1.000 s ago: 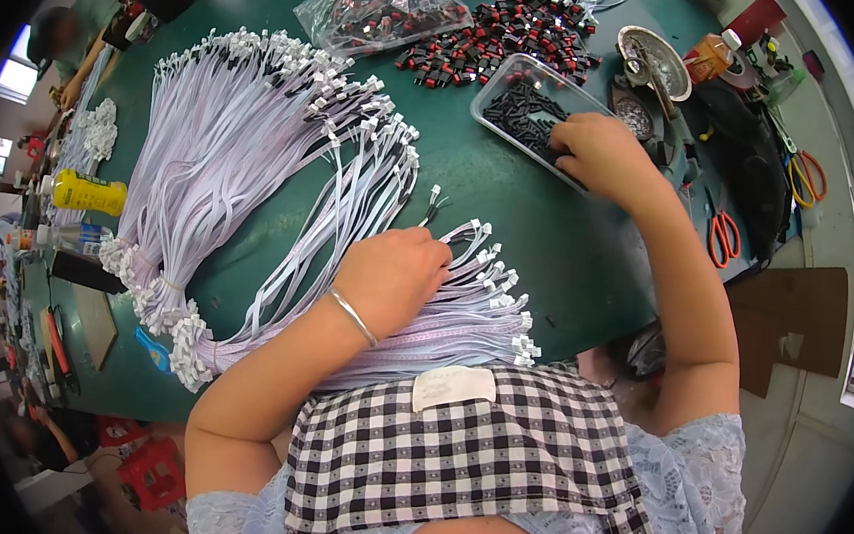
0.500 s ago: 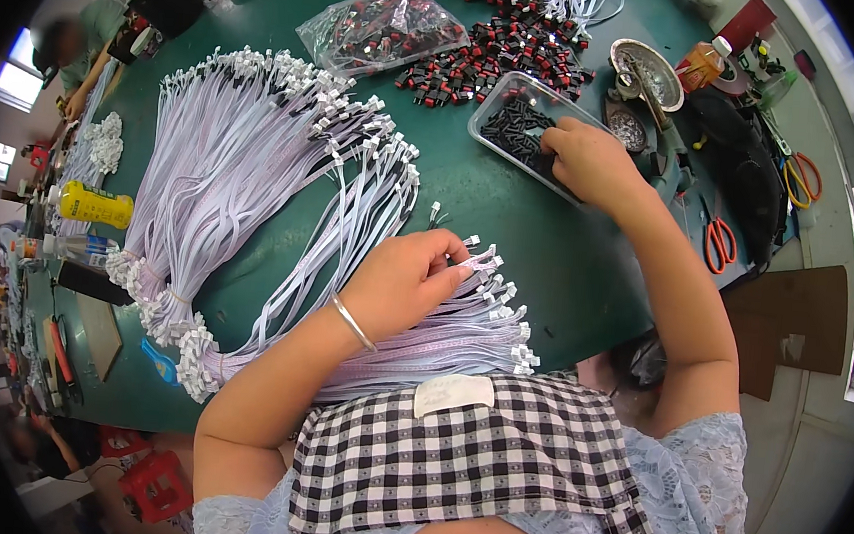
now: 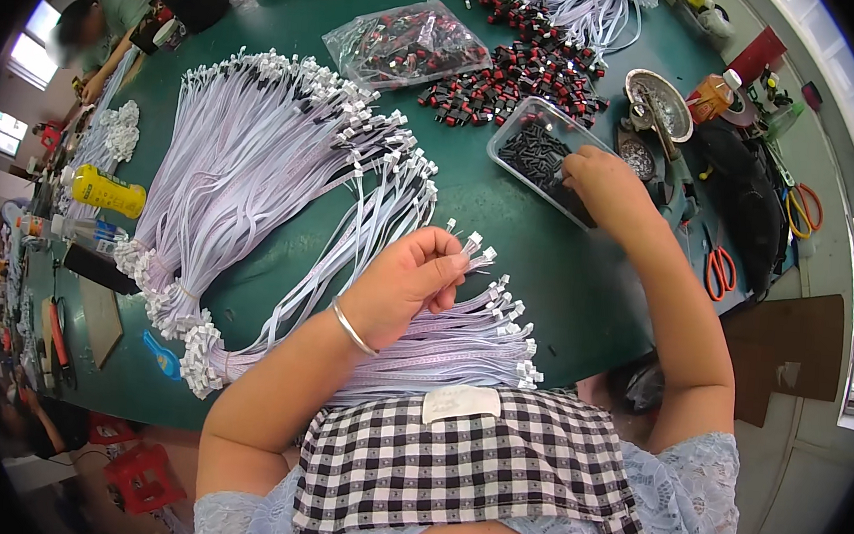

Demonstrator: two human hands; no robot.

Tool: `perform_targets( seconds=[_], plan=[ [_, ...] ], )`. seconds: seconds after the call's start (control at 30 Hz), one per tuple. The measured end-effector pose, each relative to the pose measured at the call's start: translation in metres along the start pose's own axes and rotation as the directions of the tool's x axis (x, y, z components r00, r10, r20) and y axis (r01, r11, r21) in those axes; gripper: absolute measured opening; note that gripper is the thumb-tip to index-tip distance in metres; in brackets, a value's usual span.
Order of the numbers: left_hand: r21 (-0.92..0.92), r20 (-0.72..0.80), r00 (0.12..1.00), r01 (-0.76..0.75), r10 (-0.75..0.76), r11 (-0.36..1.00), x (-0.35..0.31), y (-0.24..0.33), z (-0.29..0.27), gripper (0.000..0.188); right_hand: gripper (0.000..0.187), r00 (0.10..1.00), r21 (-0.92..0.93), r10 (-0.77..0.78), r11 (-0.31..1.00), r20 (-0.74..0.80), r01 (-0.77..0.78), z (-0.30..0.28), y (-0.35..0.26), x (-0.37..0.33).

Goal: The person sits at a green workbench and repeatedly picks up white cables and small black plastic connectors. They insert the connectors into the ends of the cables by hand, then place the finished cables into a pile on the table. The workspace contains various tools and components, including a soldering iron and containers of parts.

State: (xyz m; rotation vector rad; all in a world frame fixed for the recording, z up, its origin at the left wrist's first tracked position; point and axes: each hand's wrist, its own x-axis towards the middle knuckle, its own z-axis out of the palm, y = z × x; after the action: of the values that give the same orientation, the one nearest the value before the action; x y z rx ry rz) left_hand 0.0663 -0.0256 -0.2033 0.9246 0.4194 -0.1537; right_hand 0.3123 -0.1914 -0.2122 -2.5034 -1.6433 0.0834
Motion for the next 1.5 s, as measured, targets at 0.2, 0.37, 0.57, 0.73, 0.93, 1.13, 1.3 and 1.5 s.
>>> perform_targets(
  seconds=[0.2, 0.37, 0.57, 0.73, 0.93, 1.13, 1.3, 1.5],
  plan=[
    [-0.027, 0.019, 1.0, 0.017, -0.017, 0.999, -0.002, -0.012, -0.002, 0.01, 0.016, 0.999, -0.025, 0.05, 0.998, 0.01, -0.05, -0.004, 0.0, 0.003],
    [-0.101, 0.029, 1.0, 0.012, -0.009, 0.995, -0.004, -0.008, -0.003, 0.011, 0.014, 0.992, 0.41, 0.115, 0.903, 0.06, -0.13, -0.022, -0.013, -0.004],
    [-0.096, -0.01, 1.0, -0.005, 0.004, 0.995, -0.004, -0.01, 0.0, 0.012, 0.012, 0.966, 0.963, 0.105, 0.108, 0.238, -0.249, -0.037, -0.082, -0.034],
    [-0.075, -0.029, 0.999, -0.017, 0.015, 0.997, -0.006, -0.008, 0.003, 0.012, 0.014, 0.957, 0.972, 0.176, 0.002, 0.229, -0.233, -0.012, -0.109, -0.041],
    [-0.083, -0.006, 1.0, -0.017, 0.016, 0.996, -0.004, -0.011, 0.001, 0.011, 0.012, 0.957, 0.978, 0.211, 0.011, 0.2, -0.207, -0.001, -0.114, -0.046],
    [-0.123, 0.015, 1.0, -0.011, 0.013, 0.992, -0.004, -0.013, -0.001, 0.011, 0.013, 0.957, 0.976, 0.199, -0.095, 0.21, -0.195, 0.003, -0.121, -0.045],
    [-0.123, 0.009, 1.0, 0.008, -0.007, 0.992, -0.004, -0.013, -0.001, 0.011, 0.016, 0.949, 0.967, 0.195, -0.104, 0.248, -0.231, 0.001, -0.121, -0.044],
    [-0.126, -0.001, 1.0, 0.008, -0.008, 0.992, -0.004, -0.013, 0.0, 0.01, 0.014, 0.955, 0.972, 0.183, -0.052, 0.233, -0.227, 0.0, -0.117, -0.043]
  ],
)
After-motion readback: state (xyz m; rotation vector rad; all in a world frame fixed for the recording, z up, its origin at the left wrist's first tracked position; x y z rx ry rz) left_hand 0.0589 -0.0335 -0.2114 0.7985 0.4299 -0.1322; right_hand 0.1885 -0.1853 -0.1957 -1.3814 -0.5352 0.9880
